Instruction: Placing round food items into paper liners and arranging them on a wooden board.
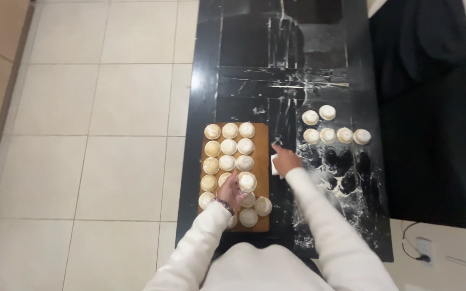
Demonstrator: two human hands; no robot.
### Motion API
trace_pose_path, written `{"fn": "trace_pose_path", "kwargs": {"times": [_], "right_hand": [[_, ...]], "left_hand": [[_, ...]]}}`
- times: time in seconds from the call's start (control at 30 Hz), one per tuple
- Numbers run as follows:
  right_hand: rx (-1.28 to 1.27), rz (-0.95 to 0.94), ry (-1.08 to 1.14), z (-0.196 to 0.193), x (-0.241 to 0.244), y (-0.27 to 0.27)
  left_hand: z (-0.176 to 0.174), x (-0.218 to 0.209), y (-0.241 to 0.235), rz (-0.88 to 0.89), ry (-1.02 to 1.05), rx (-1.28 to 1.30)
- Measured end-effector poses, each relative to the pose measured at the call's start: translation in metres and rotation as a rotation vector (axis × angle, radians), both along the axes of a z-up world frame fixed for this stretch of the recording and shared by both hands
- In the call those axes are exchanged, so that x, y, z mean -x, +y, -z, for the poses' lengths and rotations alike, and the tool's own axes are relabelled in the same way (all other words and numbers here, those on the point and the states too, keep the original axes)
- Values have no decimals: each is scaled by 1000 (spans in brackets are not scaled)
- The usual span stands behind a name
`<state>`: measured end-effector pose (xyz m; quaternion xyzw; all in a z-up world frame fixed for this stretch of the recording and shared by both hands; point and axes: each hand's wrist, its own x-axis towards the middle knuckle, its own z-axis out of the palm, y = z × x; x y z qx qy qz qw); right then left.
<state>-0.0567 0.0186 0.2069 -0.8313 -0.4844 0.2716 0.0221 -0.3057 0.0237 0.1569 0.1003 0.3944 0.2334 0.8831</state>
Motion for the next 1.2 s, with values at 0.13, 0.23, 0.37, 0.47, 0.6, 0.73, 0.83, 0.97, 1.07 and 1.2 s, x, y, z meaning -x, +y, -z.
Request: {"fn": "trace_pose_path", "kwargs": {"times": [0.13, 0.23, 0.37, 0.47, 0.6, 0.73, 0.83, 0.97, 1.07, 1.2], "right_hand": [[-527, 25, 13, 53, -31, -76], [-699, 256, 229, 29, -39, -125], [-633, 370, 252, 21, -59, -171], [-637, 308, 167, 5, -70, -186], [-812, 227, 314, -61, -47, -181], [-524, 274, 614, -46, -39, -192], [-809, -4, 202, -26, -62, -211], [-583, 394, 444, -34, -72, -234], [-481, 311, 495, -14, -73, -251], [-626, 271, 141, 27, -100, -275]], "left_hand": [[23, -21, -3, 66, -4, 33], [38, -40, -14, 81, 24, 85], [30, -72, -35, 253, -58, 34], [29, -91, -55, 308, -125, -21], [26, -110, -74, 367, -121, -36], [37, -122, -94, 368, -117, -29], [44, -131, -114, 322, -103, -22], [58, -137, -144, 302, -57, 62], [69, -143, -164, 317, -90, 104], [63, -145, -179, 341, -130, 111]]}}
